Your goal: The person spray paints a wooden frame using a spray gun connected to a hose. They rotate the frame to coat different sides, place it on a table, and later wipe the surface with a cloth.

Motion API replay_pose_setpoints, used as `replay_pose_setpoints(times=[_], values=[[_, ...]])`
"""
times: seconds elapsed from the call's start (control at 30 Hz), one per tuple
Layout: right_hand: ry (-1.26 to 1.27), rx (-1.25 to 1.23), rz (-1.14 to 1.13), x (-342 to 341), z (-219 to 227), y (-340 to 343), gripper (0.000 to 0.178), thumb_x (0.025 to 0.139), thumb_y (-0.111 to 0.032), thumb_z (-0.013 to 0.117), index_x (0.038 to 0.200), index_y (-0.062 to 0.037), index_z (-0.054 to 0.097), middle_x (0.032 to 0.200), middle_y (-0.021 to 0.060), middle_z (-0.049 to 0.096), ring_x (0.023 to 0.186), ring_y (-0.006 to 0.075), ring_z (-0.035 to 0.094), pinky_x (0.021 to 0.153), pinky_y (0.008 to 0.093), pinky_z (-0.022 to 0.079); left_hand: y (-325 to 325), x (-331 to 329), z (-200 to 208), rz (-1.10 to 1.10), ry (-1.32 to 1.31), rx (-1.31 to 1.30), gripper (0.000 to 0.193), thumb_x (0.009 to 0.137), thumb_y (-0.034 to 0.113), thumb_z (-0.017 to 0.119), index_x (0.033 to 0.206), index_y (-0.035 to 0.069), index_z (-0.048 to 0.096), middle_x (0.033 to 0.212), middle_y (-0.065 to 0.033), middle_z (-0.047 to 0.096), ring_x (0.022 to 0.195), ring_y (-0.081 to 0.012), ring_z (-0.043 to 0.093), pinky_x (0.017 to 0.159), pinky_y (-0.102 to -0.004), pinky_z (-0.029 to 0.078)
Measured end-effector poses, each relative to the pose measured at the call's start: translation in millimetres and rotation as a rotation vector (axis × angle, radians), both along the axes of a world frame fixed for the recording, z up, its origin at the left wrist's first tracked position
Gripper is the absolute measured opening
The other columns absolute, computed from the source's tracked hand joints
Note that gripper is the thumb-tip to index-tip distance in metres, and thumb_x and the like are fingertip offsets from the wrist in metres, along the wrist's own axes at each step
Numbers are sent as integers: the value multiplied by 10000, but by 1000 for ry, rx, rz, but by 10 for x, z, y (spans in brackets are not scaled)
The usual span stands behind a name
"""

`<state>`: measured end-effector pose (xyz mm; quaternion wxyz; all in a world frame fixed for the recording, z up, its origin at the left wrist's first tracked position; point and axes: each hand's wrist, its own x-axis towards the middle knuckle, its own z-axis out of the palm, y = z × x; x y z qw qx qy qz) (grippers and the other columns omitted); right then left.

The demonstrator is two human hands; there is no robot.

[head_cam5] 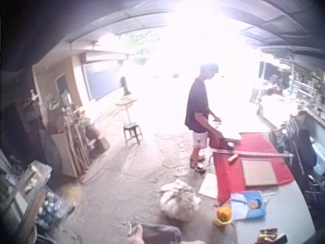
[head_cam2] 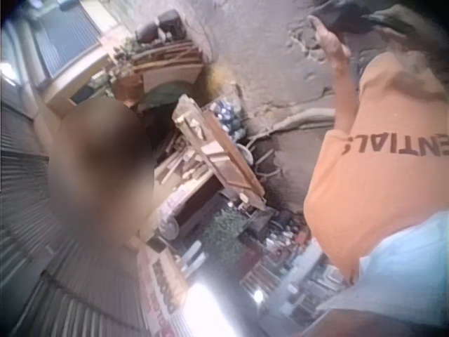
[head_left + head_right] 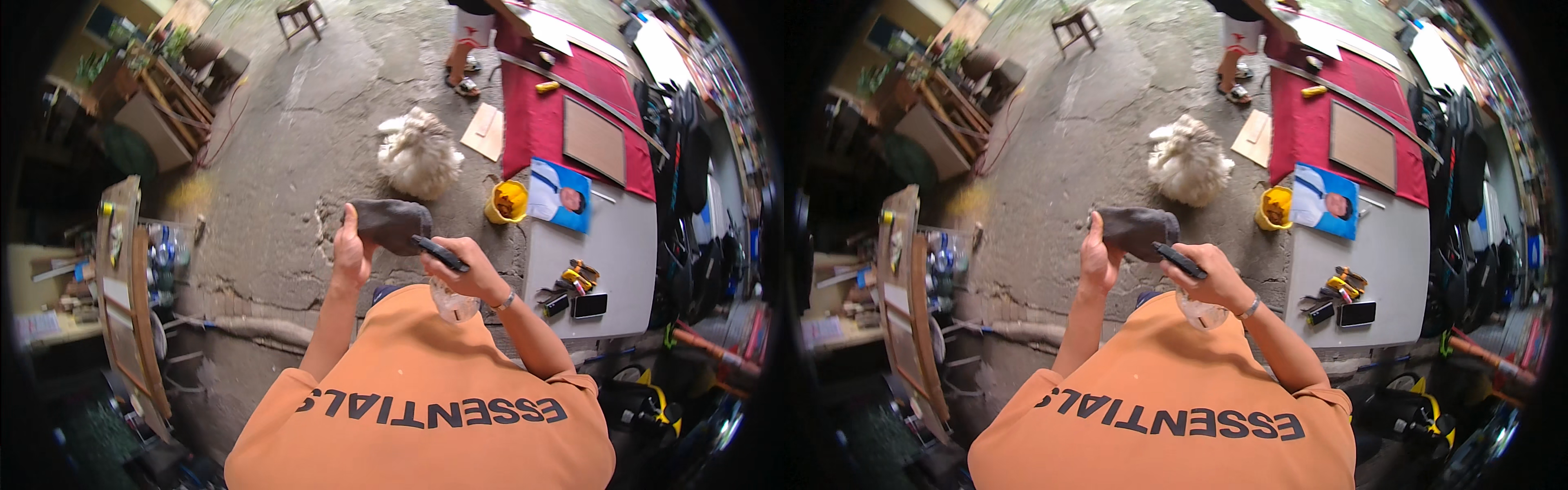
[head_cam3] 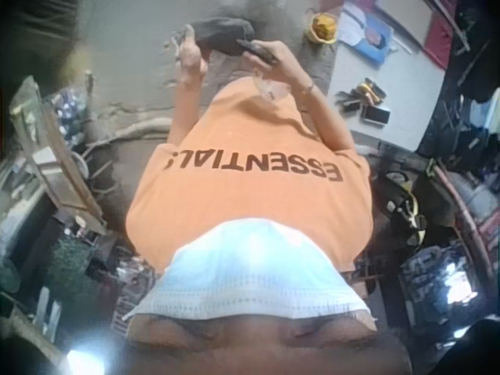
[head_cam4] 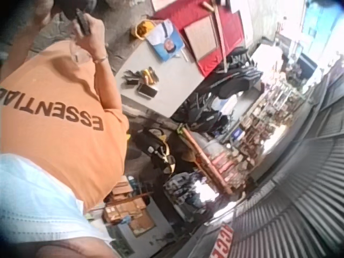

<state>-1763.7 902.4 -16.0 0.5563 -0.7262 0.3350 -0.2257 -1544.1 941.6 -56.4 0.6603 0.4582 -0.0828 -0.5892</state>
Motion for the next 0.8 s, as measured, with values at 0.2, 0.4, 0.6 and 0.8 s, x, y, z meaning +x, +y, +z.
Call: replay_pose_setpoints(times=[0.2,0.4,0.6,0.8], values=[[109,71,122,547,-52,386,207,882,-200,633,834,0,610,624,136,544,554,231,486,548,331,432,621,369,-71,60,77,-22,477,1037,431,340,1160,46,593,1129,-90,668,1048,-214,638,914,-376,498],[85,42,155,841,-59,596,198,868,-212,631,830,-18,633,595,141,521,533,272,451,538,351,429,1023,486,-114,158,107,-44,460,1037,421,350,1180,45,573,1142,-92,658,1057,-214,632,913,-381,501],[114,-35,263,803,-73,598,187,860,-190,621,810,-9,626,586,93,537,510,169,452,528,316,435,1133,382,-127,260,82,-6,462,1034,434,356,1192,56,569,1154,-86,652,1062,-212,627,929,-396,486],[166,-198,370,333,-173,431,292,848,-292,668,982,-34,644,796,225,635,772,395,626,689,463,491,1044,2,-192,256,88,-13,499,1018,467,377,1182,48,591,1143,-90,664,1055,-234,633,954,-415,472]])
